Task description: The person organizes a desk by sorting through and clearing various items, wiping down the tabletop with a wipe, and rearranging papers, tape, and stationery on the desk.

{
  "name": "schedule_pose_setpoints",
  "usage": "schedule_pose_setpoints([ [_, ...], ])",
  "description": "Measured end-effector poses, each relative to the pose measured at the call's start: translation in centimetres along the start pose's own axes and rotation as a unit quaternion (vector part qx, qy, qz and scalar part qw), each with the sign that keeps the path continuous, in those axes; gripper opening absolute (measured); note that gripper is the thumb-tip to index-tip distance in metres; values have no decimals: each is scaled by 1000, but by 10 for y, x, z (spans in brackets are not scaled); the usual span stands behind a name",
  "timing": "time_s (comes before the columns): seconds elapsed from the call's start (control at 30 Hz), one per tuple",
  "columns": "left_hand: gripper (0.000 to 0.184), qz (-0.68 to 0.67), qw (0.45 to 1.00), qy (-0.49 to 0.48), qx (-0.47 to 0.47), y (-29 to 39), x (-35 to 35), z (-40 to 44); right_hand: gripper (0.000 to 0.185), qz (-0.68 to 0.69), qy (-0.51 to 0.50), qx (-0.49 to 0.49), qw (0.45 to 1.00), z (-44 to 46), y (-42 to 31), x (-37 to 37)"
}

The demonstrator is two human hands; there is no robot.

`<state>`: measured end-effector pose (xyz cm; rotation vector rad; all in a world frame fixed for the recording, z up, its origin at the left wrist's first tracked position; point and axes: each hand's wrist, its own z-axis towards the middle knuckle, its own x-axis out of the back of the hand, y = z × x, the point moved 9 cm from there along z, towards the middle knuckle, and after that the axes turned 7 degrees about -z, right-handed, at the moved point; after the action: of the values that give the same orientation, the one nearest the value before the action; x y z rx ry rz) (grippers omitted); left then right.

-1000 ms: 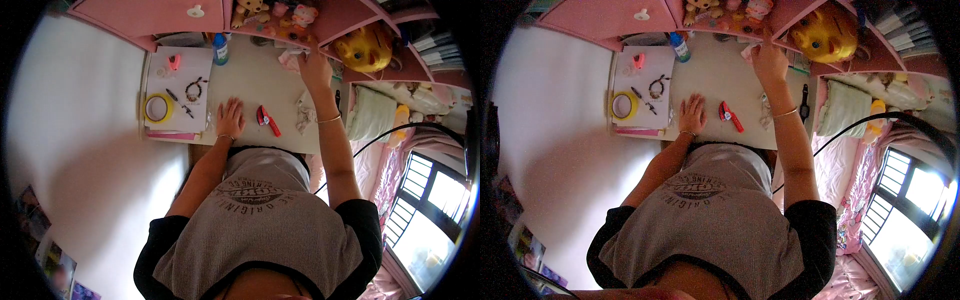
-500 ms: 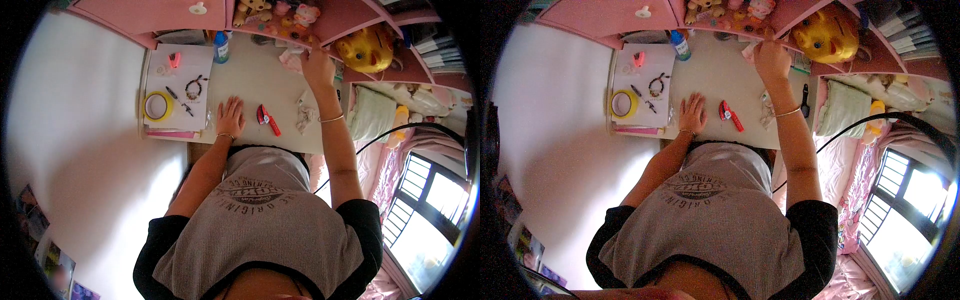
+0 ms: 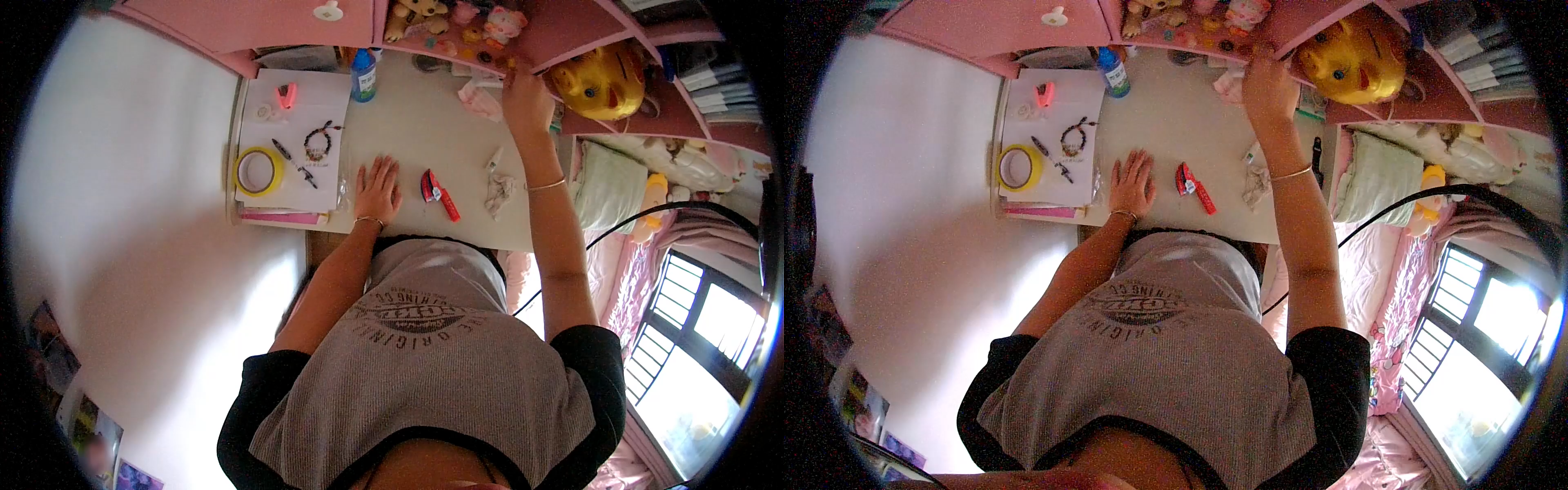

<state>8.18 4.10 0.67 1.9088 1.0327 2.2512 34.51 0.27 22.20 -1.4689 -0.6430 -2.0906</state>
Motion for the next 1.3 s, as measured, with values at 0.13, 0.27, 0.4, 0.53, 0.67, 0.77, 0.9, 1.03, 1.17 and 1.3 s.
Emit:
schedule_pose_setpoints([
  [0.13,53,10,1000,-6,0,-2,-4,-1,31,-2,-42,-34,999,1,1,-2],
  [0.27,54,5,1000,-4,1,-3,-5,-1,31,-9,-55,-36,998,-1,1,0],
  [0.4,54,0,1000,-2,-2,-2,-4,0,29,-12,-36,-34,999,1,6,-8],
  [0.53,55,-4,1000,1,-3,-2,-3,1,27,-18,-61,-42,997,3,4,-6],
  [0.67,54,-5,1000,4,-8,-1,-1,0,24,-19,-51,-41,998,2,4,-11],
  [0.77,54,-8,1000,1,-6,-2,-2,0,23,-9,-66,-56,996,2,0,-7],
  [0.9,53,7,1000,9,-6,-2,-3,1,25,-6,-83,-68,994,0,-1,-5],
  [1.03,53,-3,999,28,-17,-5,-5,-2,30,-1,-73,-91,993,-3,-3,0],
  [1.17,52,-24,999,24,-17,-2,-3,-1,32,5,-57,-98,994,-11,-3,14],
  [1.3,50,-22,999,44,-22,-1,2,-1,26,63,-16,-99,993,-33,-1,37],
])
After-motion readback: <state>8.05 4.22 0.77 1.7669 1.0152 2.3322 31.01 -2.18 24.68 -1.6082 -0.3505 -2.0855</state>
